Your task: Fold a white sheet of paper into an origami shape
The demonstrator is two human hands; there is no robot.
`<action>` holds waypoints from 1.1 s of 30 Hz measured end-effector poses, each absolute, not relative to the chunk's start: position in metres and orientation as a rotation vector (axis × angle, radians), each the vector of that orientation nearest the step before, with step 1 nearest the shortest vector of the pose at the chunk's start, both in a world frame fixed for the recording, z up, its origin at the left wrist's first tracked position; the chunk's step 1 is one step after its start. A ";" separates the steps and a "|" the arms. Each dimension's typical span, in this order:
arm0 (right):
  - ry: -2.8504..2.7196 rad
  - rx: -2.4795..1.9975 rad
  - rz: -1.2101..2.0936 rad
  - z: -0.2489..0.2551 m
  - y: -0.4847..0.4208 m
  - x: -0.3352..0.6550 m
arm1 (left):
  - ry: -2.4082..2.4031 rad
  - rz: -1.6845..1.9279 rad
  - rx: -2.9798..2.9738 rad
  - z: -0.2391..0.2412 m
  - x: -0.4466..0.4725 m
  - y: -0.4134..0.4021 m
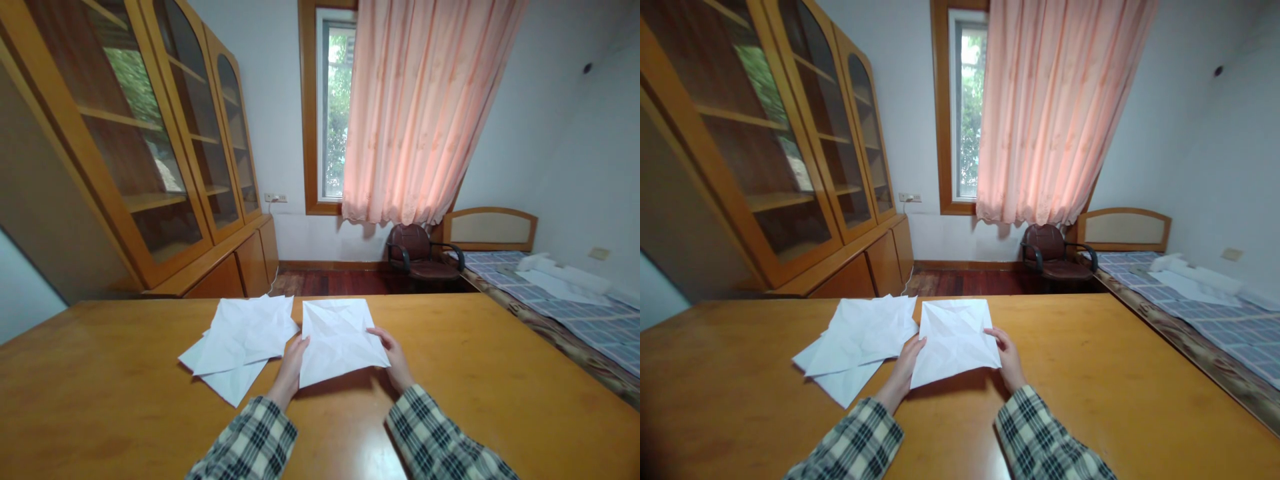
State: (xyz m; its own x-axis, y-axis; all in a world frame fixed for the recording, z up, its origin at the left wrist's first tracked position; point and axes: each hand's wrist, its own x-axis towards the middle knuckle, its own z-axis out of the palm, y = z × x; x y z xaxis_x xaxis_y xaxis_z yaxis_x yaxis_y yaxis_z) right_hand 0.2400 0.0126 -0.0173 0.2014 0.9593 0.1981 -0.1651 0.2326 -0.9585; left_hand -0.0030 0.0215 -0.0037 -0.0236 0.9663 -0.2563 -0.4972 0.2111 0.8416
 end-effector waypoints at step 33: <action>-0.836 -0.997 1.198 -0.016 0.010 0.237 | 0.731 1.328 0.616 0.004 -0.003 0.015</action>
State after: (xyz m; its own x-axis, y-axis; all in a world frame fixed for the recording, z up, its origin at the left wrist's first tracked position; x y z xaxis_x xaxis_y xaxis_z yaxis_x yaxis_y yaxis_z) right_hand 0.2373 0.0098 -0.0158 0.1837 0.9830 0.0065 -0.3451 0.0706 -0.9359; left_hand -0.0027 0.0145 0.0040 0.0856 0.9891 -0.1199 -0.6306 0.1470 0.7621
